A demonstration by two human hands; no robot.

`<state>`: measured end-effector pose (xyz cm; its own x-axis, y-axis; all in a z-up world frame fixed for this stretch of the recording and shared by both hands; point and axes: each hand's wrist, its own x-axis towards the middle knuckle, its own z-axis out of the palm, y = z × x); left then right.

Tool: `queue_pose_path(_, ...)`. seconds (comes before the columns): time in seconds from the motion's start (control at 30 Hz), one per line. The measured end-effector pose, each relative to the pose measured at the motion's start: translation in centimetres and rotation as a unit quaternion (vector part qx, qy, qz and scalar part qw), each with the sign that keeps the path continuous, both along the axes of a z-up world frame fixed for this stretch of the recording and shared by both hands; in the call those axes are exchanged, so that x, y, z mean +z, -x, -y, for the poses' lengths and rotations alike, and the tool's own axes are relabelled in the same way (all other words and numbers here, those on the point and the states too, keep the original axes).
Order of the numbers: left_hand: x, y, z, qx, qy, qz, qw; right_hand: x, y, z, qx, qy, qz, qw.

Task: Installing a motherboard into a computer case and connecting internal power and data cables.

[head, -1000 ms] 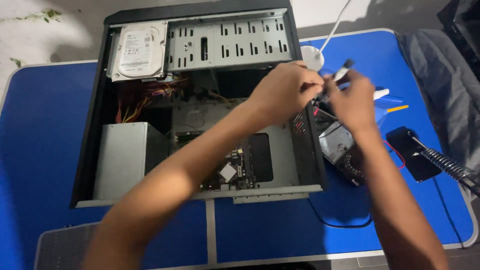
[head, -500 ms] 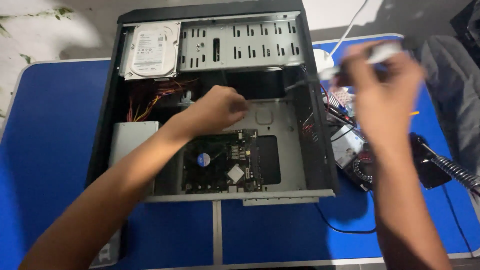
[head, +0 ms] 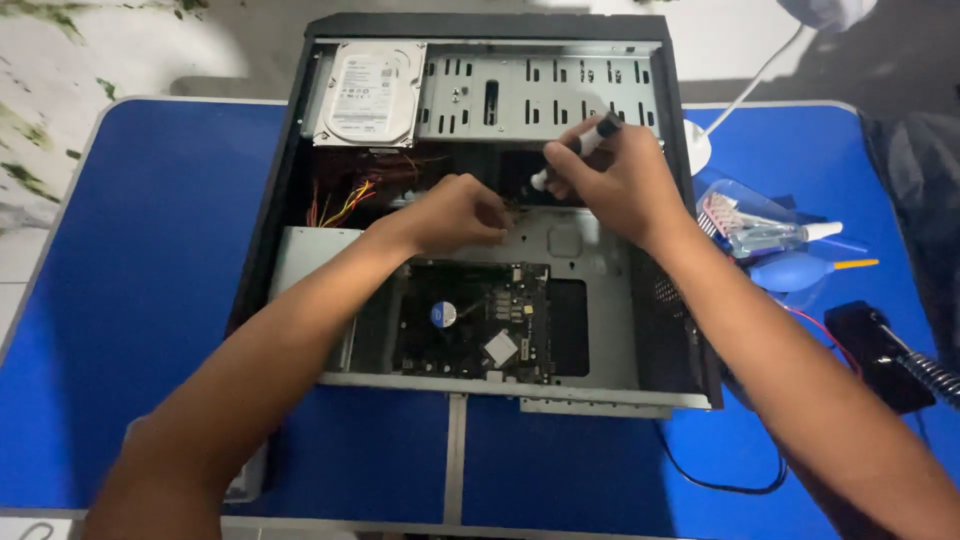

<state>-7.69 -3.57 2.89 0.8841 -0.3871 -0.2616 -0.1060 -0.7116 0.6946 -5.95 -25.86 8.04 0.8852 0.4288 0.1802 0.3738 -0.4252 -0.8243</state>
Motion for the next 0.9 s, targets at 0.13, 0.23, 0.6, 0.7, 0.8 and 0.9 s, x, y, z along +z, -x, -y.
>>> queue_pose_path(0.13,0.8,0.0,-0.2,0.005,-0.012,-0.007,1.000,-0.9,0.0,-0.2,-0.030,0.002,-0.046,0.998)
queue_pose_path(0.23,-0.6,-1.0,-0.8,-0.026,0.005,0.020,0.999,-0.6,0.4,-0.7,-0.029,0.042,-0.008,0.999)
queue_pose_path(0.6,-0.6,-1.2,-1.0,-0.028,0.022,0.035,0.999,-0.6,0.4,-0.4,0.024,0.010,0.016,1.000)
queue_pose_path(0.7,-1.2,-1.2,-0.9,-0.023,0.036,0.043,0.998,-0.7,0.3,-0.3,0.059,-0.004,0.048,0.997)
queue_pose_path(0.8,-0.9,-1.0,-0.7,-0.032,0.011,0.038,0.999,-2.1,-0.4,0.0,0.083,0.037,0.081,0.993)
queue_pose_path(0.9,-0.3,-0.3,0.1,-0.035,-0.028,0.023,0.999,-1.6,0.2,-0.5,0.110,0.069,0.086,0.988)
